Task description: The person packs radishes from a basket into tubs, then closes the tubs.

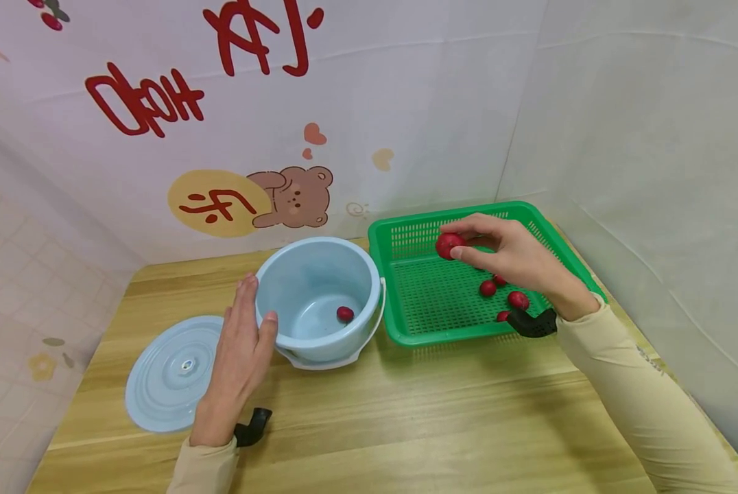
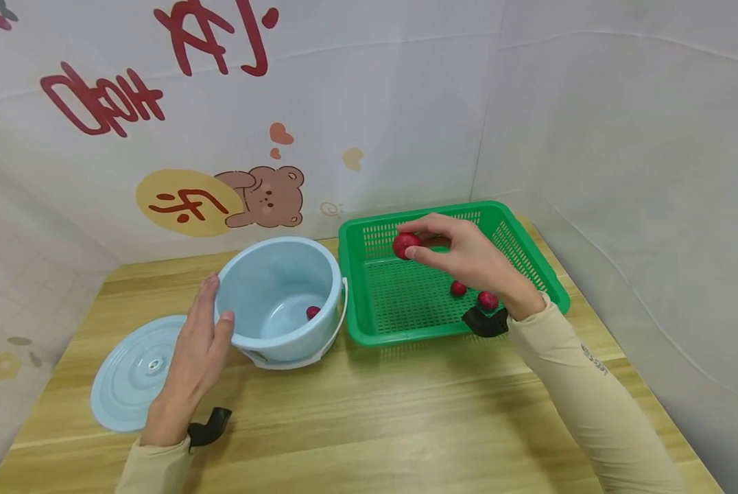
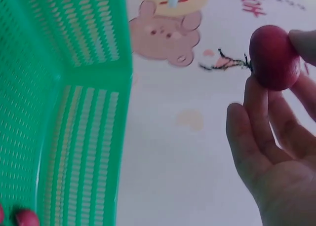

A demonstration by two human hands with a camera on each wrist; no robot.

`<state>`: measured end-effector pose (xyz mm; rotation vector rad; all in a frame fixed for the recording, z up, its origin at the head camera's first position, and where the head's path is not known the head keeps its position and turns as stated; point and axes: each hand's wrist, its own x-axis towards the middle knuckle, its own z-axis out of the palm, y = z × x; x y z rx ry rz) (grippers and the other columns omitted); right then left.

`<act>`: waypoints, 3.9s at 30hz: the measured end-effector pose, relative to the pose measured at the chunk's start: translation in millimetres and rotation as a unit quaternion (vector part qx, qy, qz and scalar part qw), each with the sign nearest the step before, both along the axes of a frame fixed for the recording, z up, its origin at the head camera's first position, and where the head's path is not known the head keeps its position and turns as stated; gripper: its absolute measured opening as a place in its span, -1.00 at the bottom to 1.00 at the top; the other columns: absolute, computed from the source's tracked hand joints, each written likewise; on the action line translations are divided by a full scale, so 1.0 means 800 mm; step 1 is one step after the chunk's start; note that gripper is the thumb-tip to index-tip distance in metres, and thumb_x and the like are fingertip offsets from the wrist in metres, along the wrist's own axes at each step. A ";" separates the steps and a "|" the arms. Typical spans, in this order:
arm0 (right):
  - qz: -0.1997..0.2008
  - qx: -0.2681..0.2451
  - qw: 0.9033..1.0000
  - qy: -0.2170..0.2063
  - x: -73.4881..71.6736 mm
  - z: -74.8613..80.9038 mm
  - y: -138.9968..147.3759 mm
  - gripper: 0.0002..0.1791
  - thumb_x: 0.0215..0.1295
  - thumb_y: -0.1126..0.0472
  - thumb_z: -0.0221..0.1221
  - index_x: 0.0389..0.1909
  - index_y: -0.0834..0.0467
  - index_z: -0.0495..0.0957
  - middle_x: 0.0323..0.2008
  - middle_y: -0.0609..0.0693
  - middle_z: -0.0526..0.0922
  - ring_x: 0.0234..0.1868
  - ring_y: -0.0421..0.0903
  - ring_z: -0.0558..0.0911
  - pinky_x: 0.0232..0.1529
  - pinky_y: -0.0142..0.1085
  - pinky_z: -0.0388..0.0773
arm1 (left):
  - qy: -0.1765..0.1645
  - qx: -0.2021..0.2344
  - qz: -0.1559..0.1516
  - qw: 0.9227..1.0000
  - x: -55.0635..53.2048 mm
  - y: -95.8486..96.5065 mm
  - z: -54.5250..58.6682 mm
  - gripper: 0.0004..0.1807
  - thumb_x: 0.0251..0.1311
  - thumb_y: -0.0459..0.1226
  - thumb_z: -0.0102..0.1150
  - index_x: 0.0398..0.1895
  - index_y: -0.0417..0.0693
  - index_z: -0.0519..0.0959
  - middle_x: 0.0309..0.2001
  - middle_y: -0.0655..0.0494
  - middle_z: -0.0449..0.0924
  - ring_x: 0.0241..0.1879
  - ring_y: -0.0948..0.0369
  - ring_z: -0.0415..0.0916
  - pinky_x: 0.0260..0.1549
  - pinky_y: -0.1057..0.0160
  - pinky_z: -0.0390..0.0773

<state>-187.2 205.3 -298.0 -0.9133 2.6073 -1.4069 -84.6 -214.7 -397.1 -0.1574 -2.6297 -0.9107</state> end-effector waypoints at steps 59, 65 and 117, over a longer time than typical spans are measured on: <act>0.089 -0.111 0.974 0.175 0.052 -0.057 -0.196 -0.60 0.31 0.25 0.40 0.16 0.15 0.68 0.11 -0.03 0.68 0.13 -0.17 0.63 0.05 -0.35 0.62 | -0.011 0.000 0.010 1.000 -0.002 0.001 0.005 -0.28 0.53 -0.12 -0.14 0.61 -0.31 0.06 0.62 -0.20 0.03 0.62 -0.13 -0.13 0.46 -0.37 0.01; 0.089 -0.073 0.976 0.183 0.045 -0.064 -0.205 -0.62 0.33 0.22 0.39 0.16 0.15 0.69 0.10 -0.02 0.69 0.14 -0.20 0.63 0.05 -0.37 0.61 | -0.010 -0.001 0.008 1.000 -0.002 0.001 0.005 -0.28 0.53 -0.14 -0.12 0.61 -0.31 0.06 0.62 -0.20 0.03 0.62 -0.14 -0.13 0.46 -0.37 0.01; 0.002 -0.037 0.972 0.232 0.063 -0.043 -0.043 -0.61 0.26 0.38 0.37 0.12 0.13 0.71 0.10 -0.03 0.72 0.18 -0.09 0.64 0.07 -0.45 0.54 | -0.013 -0.003 -0.004 1.000 0.003 0.001 0.006 -0.28 0.55 -0.14 -0.13 0.64 -0.28 0.02 0.64 -0.19 -0.02 0.62 -0.15 -0.13 0.47 -0.35 0.01</act>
